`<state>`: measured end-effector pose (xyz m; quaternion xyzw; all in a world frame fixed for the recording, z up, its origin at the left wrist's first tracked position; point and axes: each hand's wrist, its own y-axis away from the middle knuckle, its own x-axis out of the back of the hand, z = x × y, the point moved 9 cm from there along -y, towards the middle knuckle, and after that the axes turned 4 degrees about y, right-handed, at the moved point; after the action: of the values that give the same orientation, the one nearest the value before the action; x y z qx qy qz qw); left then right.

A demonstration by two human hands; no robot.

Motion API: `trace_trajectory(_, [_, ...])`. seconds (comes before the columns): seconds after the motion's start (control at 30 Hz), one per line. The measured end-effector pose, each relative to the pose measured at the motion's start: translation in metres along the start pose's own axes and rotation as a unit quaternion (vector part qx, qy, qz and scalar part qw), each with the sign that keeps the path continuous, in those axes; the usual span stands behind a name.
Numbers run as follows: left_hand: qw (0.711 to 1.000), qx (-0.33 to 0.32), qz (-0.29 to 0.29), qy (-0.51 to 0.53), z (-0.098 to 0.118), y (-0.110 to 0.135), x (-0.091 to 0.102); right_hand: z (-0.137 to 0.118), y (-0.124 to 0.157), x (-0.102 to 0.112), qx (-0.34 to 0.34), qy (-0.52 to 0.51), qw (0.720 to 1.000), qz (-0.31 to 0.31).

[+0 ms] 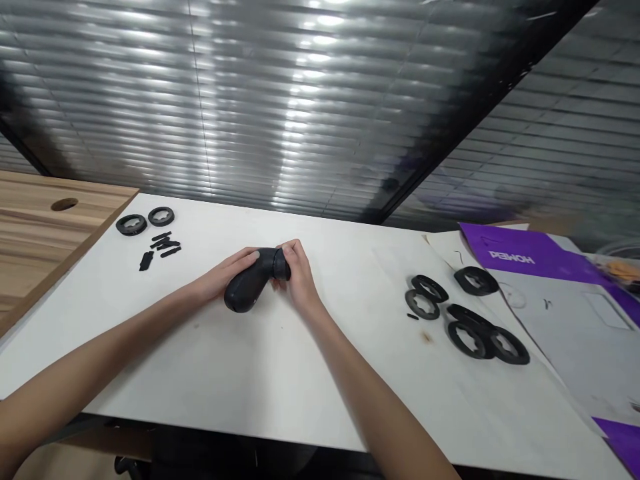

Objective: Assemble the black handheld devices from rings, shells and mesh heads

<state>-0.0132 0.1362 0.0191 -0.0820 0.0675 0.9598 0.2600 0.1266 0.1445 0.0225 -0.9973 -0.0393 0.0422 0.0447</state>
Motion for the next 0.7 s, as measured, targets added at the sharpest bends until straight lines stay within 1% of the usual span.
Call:
trace_trajectory(0.13, [0.999, 0.0, -0.033, 0.009, 0.002, 0.003, -0.008, -0.005, 0.002, -0.007, -0.008, -0.007, 1.0, -0.024])
trace_trajectory(0.23, [0.999, 0.0, -0.05, 0.015, 0.004, 0.006, -0.016, -0.008, 0.002, -0.009, -0.01, -0.017, 0.999, -0.027])
trace_trajectory(0.3, [0.999, 0.004, -0.051, 0.013, 0.004, 0.008, -0.019, -0.01, 0.002, -0.008, -0.005, -0.017, 0.999, -0.027])
trace_trajectory(0.53, [1.0, 0.009, -0.009, -0.006, 0.001, 0.012, -0.016, -0.011, 0.007, -0.002, 0.025, -0.004, 1.0, 0.003])
trace_trajectory(0.7, [0.998, -0.007, 0.035, -0.044, 0.001, 0.019, -0.015, -0.014, 0.009, -0.001, 0.084, 0.036, 0.996, 0.007])
